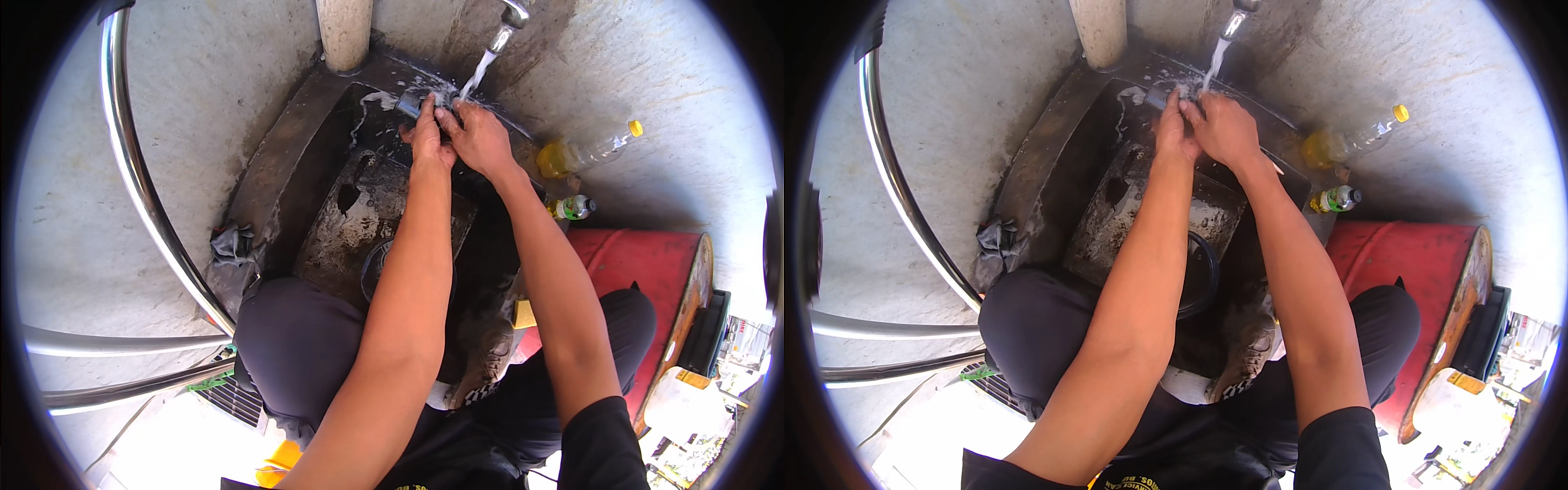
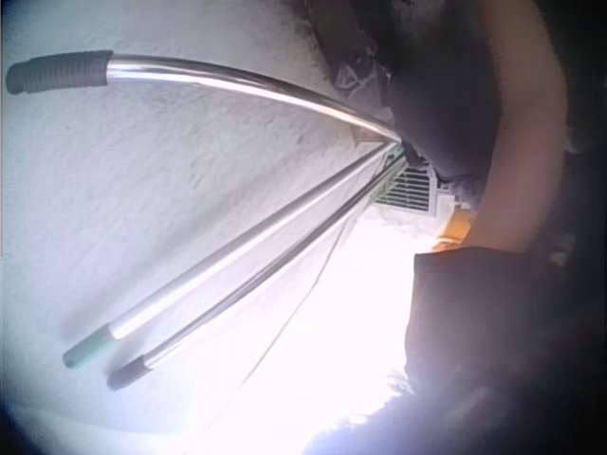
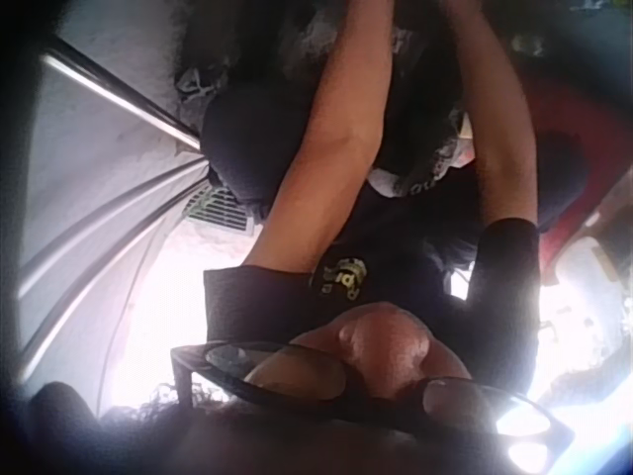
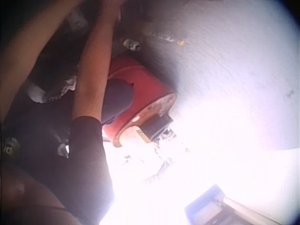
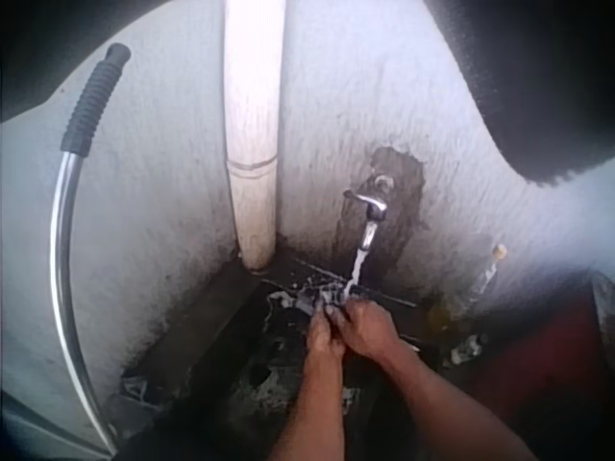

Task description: The person scrubs the inside and outside of a black pipe fitting with a toothbrush and liquid soap, then rinses it under running water from a tap. The person repeats the scrubbing and rinsing cycle multiple times.

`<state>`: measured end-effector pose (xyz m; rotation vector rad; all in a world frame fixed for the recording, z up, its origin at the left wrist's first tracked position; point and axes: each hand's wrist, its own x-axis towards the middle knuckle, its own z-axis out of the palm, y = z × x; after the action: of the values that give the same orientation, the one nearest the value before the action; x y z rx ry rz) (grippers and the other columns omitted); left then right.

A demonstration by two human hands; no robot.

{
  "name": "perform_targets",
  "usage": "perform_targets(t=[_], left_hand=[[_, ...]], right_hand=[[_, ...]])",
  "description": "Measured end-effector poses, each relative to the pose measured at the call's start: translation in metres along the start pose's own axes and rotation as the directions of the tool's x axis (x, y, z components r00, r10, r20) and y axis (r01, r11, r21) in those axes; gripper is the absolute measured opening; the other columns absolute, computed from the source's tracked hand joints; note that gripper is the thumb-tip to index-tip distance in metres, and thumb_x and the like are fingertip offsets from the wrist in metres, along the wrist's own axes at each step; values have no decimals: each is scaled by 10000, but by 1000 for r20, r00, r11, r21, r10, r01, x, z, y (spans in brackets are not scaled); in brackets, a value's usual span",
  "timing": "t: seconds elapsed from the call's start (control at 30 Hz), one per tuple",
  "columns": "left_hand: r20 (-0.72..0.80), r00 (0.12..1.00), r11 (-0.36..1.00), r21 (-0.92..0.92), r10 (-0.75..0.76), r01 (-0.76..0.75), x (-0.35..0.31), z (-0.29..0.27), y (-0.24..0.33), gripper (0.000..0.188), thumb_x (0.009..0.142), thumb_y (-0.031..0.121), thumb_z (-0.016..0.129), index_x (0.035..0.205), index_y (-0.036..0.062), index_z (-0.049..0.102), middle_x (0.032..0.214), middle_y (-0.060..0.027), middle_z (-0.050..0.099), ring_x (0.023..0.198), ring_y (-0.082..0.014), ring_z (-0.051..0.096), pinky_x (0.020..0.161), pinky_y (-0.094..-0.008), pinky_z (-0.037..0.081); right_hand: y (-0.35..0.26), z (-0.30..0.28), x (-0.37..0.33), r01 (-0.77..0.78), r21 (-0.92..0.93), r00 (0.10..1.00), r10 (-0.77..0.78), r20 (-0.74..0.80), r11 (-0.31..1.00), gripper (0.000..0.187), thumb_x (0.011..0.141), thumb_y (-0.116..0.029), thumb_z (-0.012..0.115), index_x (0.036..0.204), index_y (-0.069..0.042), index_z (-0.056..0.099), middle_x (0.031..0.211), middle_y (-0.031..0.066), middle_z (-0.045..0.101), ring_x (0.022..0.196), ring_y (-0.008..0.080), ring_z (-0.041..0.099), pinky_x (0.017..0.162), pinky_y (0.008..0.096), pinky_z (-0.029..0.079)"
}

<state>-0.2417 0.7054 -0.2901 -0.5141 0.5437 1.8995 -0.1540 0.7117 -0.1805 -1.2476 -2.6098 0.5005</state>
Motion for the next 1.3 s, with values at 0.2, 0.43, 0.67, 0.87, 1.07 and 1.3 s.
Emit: perform_targets(t=[0.2, 0.43, 0.67, 0.87, 1.07, 1.3], left_hand=[[100, 994, 999, -1, -39, 39, -16, 10, -12, 437, 1057, 457, 661, 1288, 87, 637, 1173, -90, 700, 1111, -252, 686, 1004, -437, 570], [249, 954, 979, -74, -165, 189, -26, 3, 15, 599, 1074, 601, 568, 1403, 101, 597, 1328, -117, 674, 1289, -296, 614, 1156, -477, 452], [223, 974, 986, -167, 39, -1, -30, 13, 19, 884, 988, 804, 535, 1509, 89, 548, 1418, -127, 640, 1372, -293, 576, 1219, -488, 408], [251, 968, 994, 105, -9, -18, -40, 21, 2, 859, 948, 744, 677, 1500, 111, 496, 1479, -111, 553, 1317, -266, 579, 1123, -497, 483], [-202, 970, 981, 167, 135, -102, -48, 38, -3, 1294, 902, 942, 462, 1612, -132, 331, 1680, -282, 373, 1507, -402, 436, 1231, -561, 344], [40, 995, 959, 268, 89, -97, -52, 37, -15, 964, 1017, 723, 575, 1573, -49, 415, 1578, -215, 465, 1400, -334, 523, 1181, -472, 447]], right_hand=[[-6, -2, 10, -241, 162, 969, 230, 86, 957, 695, 1042, -651, 557, 995, 12, 761, 999, 271, 757, 1000, 461, 729, 872, 525, 552], [-22, -21, 15, -120, -81, 974, 133, 183, 989, 736, 1030, -674, 541, 1010, 23, 773, 1058, 286, 764, 1067, 466, 727, 938, 543, 557], [-6, -2, 22, -175, 480, 984, 168, 58, 860, 556, 933, -522, 819, 1041, 22, 776, 925, 103, 777, 870, 218, 706, 865, 395, 553], [8, 3, 17, -281, 712, 958, 231, 169, 643, 461, 910, -330, 858, 1095, 80, 759, 1006, 153, 772, 920, 202, 706, 852, 375, 550], [19, 24, 12, -376, 839, 877, 443, 186, 393, 472, 1009, -390, 743, 1032, 82, 740, 963, 137, 732, 845, 186, 646, 773, 374, 524], [-8, 4, 8, -325, 872, 929, 298, 221, 366, 500, 1077, -379, 636, 1076, 118, 691, 1025, 165, 723, 941, 207, 664, 851, 372, 543]])
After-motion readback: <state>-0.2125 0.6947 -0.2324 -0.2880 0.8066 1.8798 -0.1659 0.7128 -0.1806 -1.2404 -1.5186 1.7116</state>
